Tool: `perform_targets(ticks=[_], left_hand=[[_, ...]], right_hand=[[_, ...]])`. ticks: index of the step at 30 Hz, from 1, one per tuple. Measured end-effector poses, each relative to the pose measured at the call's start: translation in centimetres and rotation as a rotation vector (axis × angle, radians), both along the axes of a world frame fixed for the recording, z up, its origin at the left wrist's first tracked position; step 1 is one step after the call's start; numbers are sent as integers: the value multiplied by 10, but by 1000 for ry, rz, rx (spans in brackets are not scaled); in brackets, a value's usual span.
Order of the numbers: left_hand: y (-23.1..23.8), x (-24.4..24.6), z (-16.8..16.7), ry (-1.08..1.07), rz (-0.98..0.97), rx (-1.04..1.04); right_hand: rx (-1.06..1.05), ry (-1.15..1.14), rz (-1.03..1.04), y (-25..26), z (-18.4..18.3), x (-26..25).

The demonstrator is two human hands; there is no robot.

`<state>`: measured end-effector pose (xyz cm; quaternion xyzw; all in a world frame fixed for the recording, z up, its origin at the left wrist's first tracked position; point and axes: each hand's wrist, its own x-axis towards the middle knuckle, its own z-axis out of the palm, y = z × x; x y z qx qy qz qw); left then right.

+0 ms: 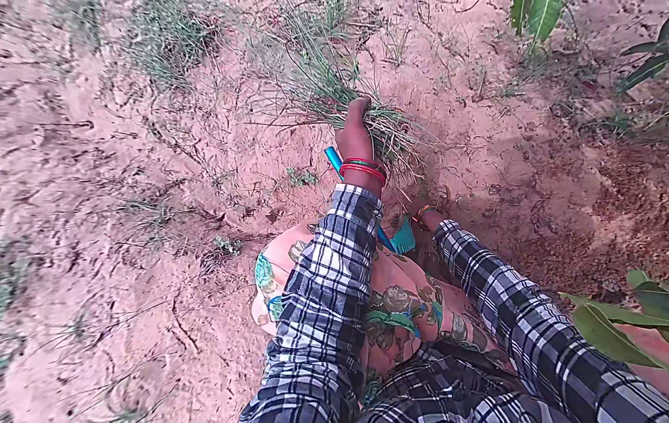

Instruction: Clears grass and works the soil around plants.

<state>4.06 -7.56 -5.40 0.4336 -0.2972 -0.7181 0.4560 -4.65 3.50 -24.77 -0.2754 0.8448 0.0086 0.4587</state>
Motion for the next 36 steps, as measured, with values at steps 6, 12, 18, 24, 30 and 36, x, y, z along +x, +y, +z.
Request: perform_targets(ticks=[6,12,18,24,30,36], left_hand=[[-2,2,-2,-5,4,5],[-6,5,-2,-10,19,26],[-9,10,7,55,78,40],[-17,32,26,91,213,-5],[-23,62,51,149,321,-88],[-16,59,48,185,309,-95]], right_hand=[[-79,-116,-186,13,-15,-6],[-93,-91,-113,20,0,0],[-271,-20,-70,45,21,-41],[-421,285,-479,110,71,-115],[-127,342,-209,151,55,-116],[98,427,-102,149,15,-47]])
